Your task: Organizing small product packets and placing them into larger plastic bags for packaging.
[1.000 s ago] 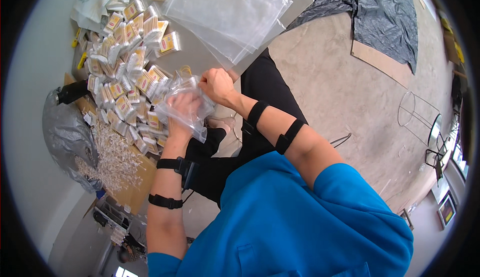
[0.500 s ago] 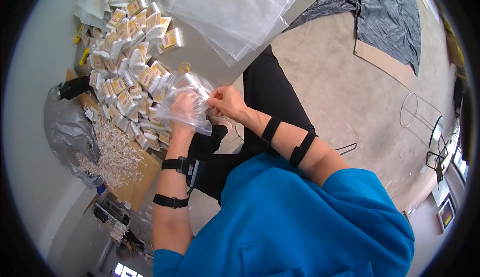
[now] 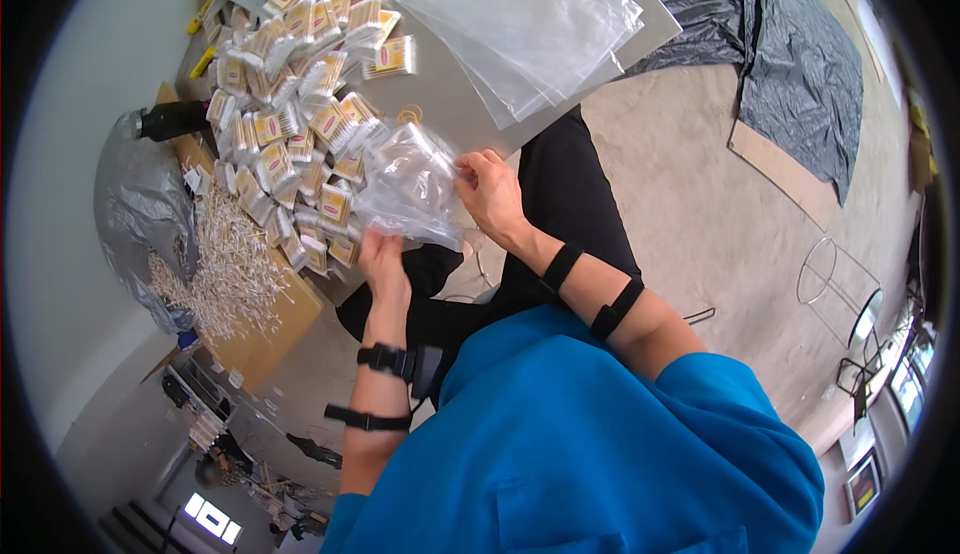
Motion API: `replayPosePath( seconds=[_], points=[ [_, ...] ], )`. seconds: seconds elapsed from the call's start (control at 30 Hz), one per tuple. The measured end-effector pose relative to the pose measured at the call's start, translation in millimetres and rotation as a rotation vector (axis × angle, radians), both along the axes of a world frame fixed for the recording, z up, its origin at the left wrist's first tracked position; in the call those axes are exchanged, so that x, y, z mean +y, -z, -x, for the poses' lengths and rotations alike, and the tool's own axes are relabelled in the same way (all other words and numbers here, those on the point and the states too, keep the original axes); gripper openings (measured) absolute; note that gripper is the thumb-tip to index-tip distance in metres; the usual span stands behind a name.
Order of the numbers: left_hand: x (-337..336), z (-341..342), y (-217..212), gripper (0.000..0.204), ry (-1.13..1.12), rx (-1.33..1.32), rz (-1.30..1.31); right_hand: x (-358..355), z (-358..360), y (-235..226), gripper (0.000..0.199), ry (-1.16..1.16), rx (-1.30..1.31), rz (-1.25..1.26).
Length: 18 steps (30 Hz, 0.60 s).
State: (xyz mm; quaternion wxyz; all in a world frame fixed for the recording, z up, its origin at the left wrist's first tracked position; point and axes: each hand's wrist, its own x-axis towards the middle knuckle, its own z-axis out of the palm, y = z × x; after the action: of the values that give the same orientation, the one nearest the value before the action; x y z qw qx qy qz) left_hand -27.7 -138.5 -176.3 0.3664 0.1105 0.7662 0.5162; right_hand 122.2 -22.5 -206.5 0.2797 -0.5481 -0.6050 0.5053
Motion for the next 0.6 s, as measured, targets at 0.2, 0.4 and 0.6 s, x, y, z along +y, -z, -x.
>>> replayPosePath(
  seconds=[0.2, 0.4, 0.6],
  points=[
    [24.6, -11.1, 13.2, 0.037, 0.056, -0.249, 0.032, -6.4, 1.3, 3.9, 0.011, 0.020, -0.044, -0.003],
    [26.8, -10.0, 26.0, 0.025, 0.123, -0.007, 0.253, -12.4, 0.7, -2.6, 0.018, 0.140, 0.054, 0.109],
    [32.9, -18.9, 14.5, 0.019, 0.080, 0.214, 0.384, -10.6, -2.2, -22.1, 0.056, 0.059, -0.075, 0.672]
  ],
)
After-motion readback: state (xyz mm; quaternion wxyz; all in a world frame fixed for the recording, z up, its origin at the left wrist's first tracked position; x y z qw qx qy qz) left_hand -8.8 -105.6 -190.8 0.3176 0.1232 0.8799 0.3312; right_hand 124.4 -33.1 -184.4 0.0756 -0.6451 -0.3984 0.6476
